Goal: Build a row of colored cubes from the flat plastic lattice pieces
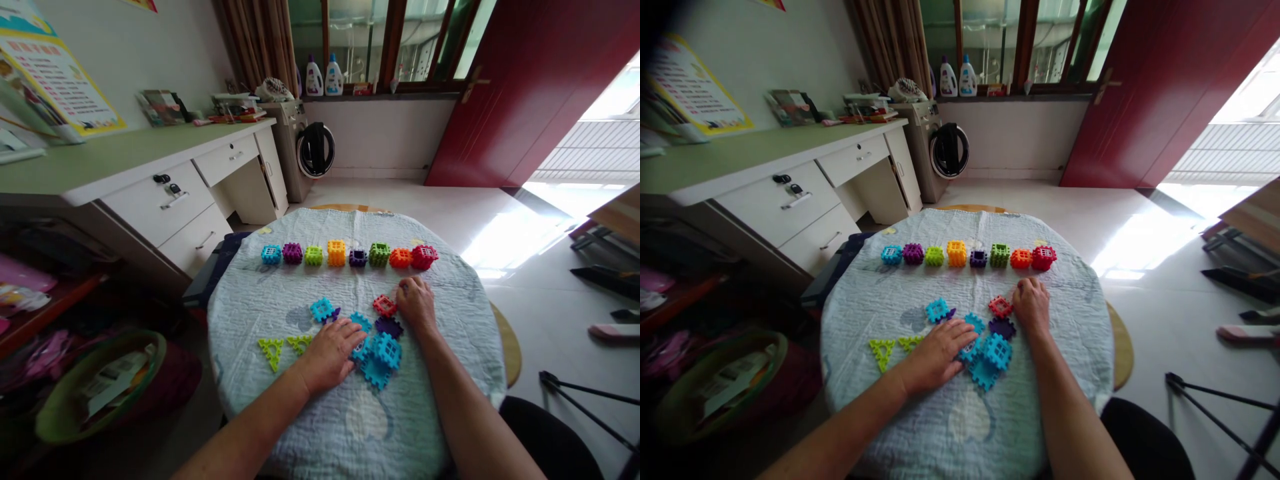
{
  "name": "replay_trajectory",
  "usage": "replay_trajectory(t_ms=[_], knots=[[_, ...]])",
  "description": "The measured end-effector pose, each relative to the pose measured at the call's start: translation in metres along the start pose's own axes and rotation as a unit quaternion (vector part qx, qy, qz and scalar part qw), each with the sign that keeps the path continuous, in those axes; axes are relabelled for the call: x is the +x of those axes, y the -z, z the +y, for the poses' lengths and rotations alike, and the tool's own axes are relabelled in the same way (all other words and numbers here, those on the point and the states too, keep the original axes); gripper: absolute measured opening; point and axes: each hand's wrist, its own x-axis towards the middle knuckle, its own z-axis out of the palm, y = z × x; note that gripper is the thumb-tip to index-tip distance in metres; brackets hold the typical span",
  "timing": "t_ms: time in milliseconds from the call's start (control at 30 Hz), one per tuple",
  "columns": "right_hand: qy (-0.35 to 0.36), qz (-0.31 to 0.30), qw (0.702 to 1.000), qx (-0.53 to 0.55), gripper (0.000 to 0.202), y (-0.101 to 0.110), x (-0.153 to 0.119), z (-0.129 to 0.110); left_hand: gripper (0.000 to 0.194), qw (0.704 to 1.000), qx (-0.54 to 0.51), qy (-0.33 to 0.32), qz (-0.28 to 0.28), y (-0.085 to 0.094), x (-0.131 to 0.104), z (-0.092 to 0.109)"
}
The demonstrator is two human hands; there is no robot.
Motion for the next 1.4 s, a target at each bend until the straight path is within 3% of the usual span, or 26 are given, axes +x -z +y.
replay_trajectory(t_ms=[267,367,567,733,867,1000,1133,1400], knots=[[0.0,-0.005,1.0,-0.009,0.018,0.001,0.0,0.0,0.042,0.999,0.03,0.014,0.018,0.005,0.0,0.0],[-0.001,-0.003,1.0,-0.012,0.018,-0.001,0.0,0.002,0.049,0.998,0.003,0.042,0.042,0.01,-0.004,-0.004],[0.001,0.006,1.0,-0.015,0.019,0.0,0.0,0.001,0.059,0.968,-0.026,0.206,0.143,0.037,0.0,-0.035],[0.001,0.003,1.0,-0.017,0.019,0.002,-0.001,-0.001,0.063,0.946,0.014,0.292,0.144,0.043,0.014,-0.062],[0.005,0.007,1.0,-0.012,0.019,0.001,-0.001,0.0,0.074,0.957,-0.002,0.284,0.065,0.04,0.012,-0.074],[0.0,0.0,1.0,-0.017,0.019,0.001,0.0,0.0,0.055,0.965,-0.001,0.259,0.035,0.044,0.002,-0.081],[0.001,-0.002,1.0,-0.031,0.019,0.001,-0.001,-0.002,0.045,0.968,0.028,0.246,0.051,0.049,-0.001,-0.08],[0.002,-0.004,0.999,-0.04,0.017,0.002,-0.001,-0.004,0.043,0.949,0.023,0.273,0.155,0.043,0.011,-0.058]])
